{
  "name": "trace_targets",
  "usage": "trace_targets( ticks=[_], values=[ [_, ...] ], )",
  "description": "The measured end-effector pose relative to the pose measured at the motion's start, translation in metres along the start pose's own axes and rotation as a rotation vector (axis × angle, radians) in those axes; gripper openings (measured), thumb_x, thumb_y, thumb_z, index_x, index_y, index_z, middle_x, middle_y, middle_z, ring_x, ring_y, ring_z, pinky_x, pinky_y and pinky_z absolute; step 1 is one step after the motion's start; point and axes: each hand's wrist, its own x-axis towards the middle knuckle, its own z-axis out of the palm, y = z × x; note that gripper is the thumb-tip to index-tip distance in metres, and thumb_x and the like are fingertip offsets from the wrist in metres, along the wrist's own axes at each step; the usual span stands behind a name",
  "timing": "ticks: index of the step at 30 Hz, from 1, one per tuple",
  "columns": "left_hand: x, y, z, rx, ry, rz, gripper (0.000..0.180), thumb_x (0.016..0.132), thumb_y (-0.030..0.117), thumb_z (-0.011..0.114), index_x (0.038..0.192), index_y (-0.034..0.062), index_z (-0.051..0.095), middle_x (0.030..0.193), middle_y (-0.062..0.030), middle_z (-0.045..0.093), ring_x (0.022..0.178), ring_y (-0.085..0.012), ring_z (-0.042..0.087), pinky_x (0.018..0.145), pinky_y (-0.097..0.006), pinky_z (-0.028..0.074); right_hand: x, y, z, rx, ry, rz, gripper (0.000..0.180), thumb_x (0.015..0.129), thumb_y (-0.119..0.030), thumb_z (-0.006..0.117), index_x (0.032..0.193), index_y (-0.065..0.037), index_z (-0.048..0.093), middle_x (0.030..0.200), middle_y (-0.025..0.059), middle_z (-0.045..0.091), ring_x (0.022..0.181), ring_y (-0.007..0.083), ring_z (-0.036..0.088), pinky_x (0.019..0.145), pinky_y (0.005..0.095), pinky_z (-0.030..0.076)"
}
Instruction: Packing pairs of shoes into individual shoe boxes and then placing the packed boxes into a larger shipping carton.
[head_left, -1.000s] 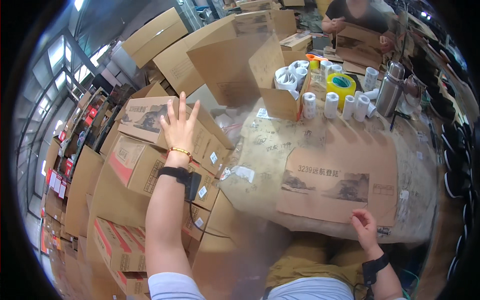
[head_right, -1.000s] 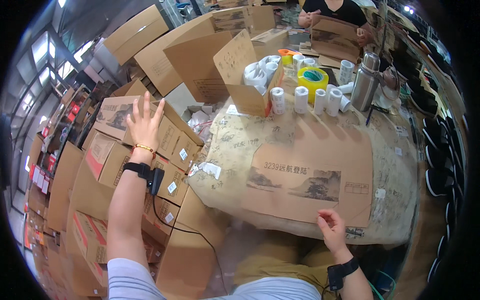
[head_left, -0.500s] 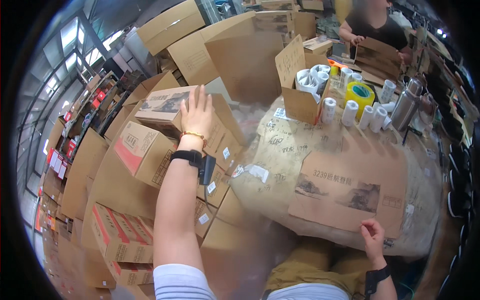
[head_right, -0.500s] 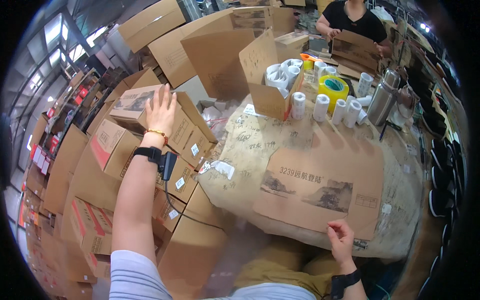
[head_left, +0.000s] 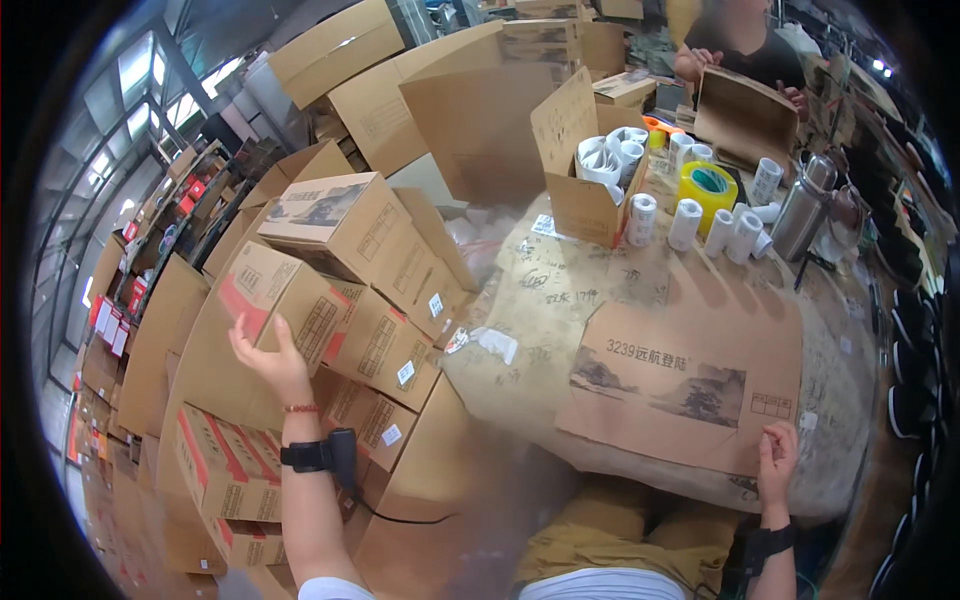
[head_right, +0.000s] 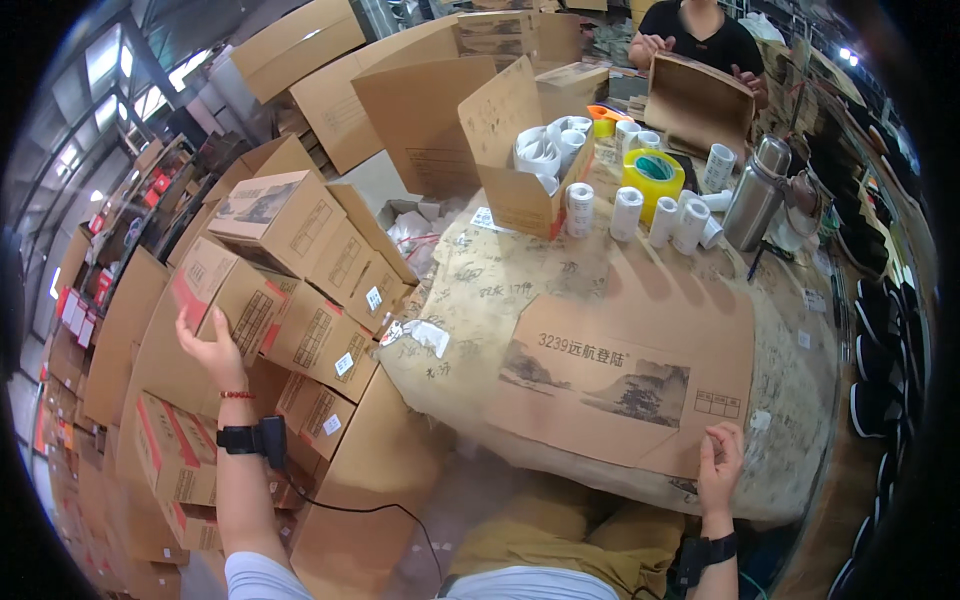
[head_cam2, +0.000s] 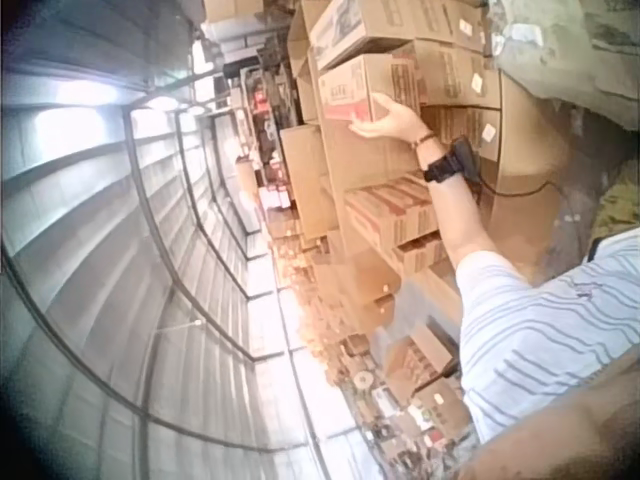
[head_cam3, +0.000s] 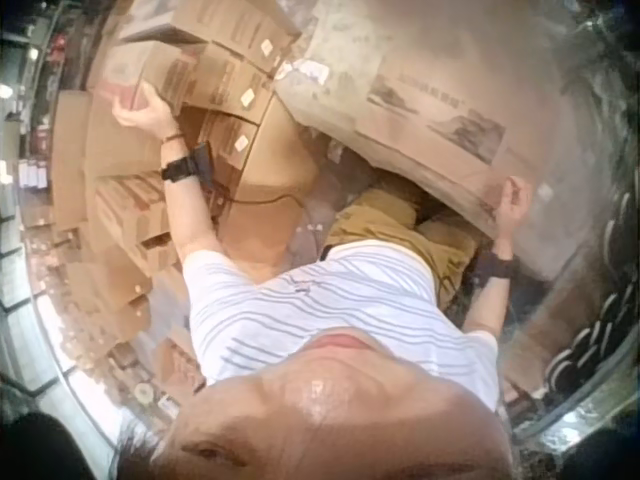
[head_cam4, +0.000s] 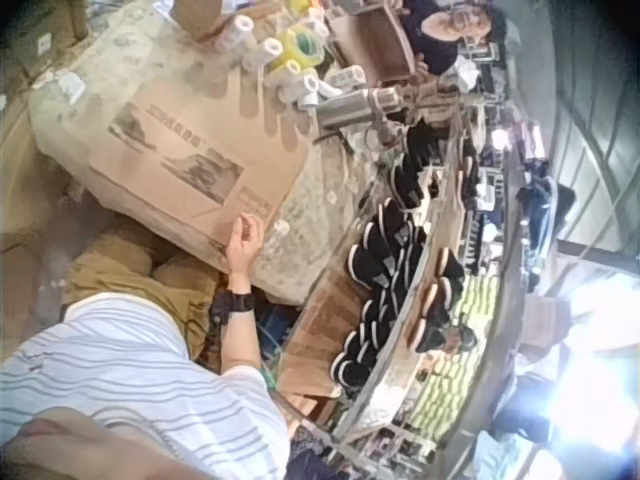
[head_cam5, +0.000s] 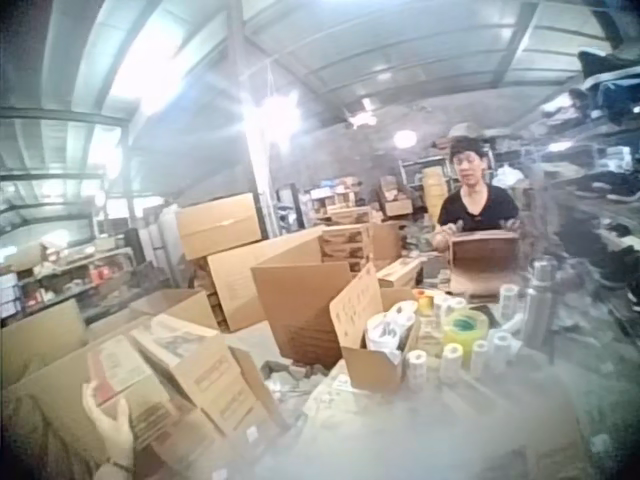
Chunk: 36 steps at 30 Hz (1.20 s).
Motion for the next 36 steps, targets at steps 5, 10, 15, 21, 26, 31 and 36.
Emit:
trace_targets(
  ticks=[5, 10, 15, 21, 26, 31, 36],
  values=[
    [-0.006, 0.012, 0.019, -0.179, -0.149, -0.031, 0.039, 0.089, 0.013, 0.061, 0.124, 0.0055, 0.047, 0.144, -0.0234, 0.026, 0.137, -0.0358, 0.022, 0.110, -0.046, 0.020, 0.001, -0.022, -0.009, -0.186, 0.002, 0.035, 0.011, 0.083, -0.004, 0.059, 0.093, -0.002, 0.060, 0.105, 0.0113, 0.053, 0.102, 0.0270, 0.051, 0.091, 0.0340, 0.040],
    [-0.028, 0.033, 0.019, -0.015, 0.078, 0.192, 0.046, 0.088, 0.009, 0.062, 0.129, 0.0009, 0.043, 0.145, -0.0207, 0.021, 0.134, -0.0345, 0.022, 0.109, -0.046, 0.025, -0.011, 0.001, -0.034, -0.260, 0.077, -0.040, 0.016, 0.080, -0.004, 0.062, 0.096, -0.002, 0.061, 0.112, 0.0137, 0.051, 0.106, 0.0292, 0.051, 0.094, 0.0350, 0.040],
    [-0.160, 0.120, -0.003, -0.690, -0.636, 0.020, 0.065, 0.088, 0.000, 0.051, 0.145, -0.0004, 0.020, 0.149, -0.0167, 0.021, 0.139, -0.0293, 0.020, 0.114, -0.043, 0.019, -0.017, 0.020, -0.052, -0.464, 0.210, 0.122, 0.043, 0.076, -0.014, 0.070, 0.117, -0.005, 0.058, 0.134, 0.0195, 0.043, 0.122, 0.0374, 0.044, 0.102, 0.0422, 0.037],
    [-0.290, 0.170, 0.004, -0.719, -1.350, -0.009, 0.081, 0.077, 0.014, 0.071, 0.145, 0.0057, 0.027, 0.143, -0.0291, 0.030, 0.138, -0.0386, 0.024, 0.109, -0.048, 0.027, -0.011, -0.011, -0.018, -0.472, -0.108, 0.174, 0.071, 0.064, -0.032, 0.083, 0.125, -0.008, 0.055, 0.142, 0.0253, 0.034, 0.130, 0.0390, 0.037, 0.105, 0.0432, 0.035],
    [-0.267, 0.184, 0.005, -1.008, -1.373, -0.774, 0.076, 0.076, 0.011, 0.073, 0.141, 0.0060, 0.035, 0.133, -0.0234, 0.043, 0.125, -0.0364, 0.041, 0.104, -0.042, 0.036, -0.009, 0.014, -0.037, -0.160, -0.007, 0.213, 0.067, 0.065, -0.032, 0.084, 0.121, -0.007, 0.057, 0.130, 0.0233, 0.047, 0.121, 0.0331, 0.048, 0.099, 0.0393, 0.040],
    [-0.264, 0.168, 0.006, -0.799, -1.250, -0.363, 0.072, 0.077, 0.000, 0.067, 0.141, 0.0017, 0.034, 0.144, -0.0193, 0.034, 0.134, -0.0280, 0.032, 0.109, -0.040, 0.028, -0.006, -0.005, -0.029, 0.411, 0.064, 0.374, 0.040, 0.079, 0.000, 0.068, 0.117, -0.002, 0.056, 0.109, 0.0103, 0.059, 0.091, 0.0124, 0.059, 0.079, 0.0240, 0.049],
    [-0.269, 0.160, 0.001, -0.832, -1.252, -0.549, 0.069, 0.078, -0.002, 0.066, 0.139, -0.0064, 0.033, 0.141, -0.0208, 0.039, 0.131, -0.0283, 0.040, 0.106, -0.038, 0.034, -0.011, 0.026, -0.047, 0.519, 0.158, 0.262, 0.038, 0.081, 0.008, 0.059, 0.118, 0.001, 0.055, 0.106, 0.0086, 0.059, 0.088, 0.0092, 0.059, 0.074, 0.0220, 0.049]
  ],
)
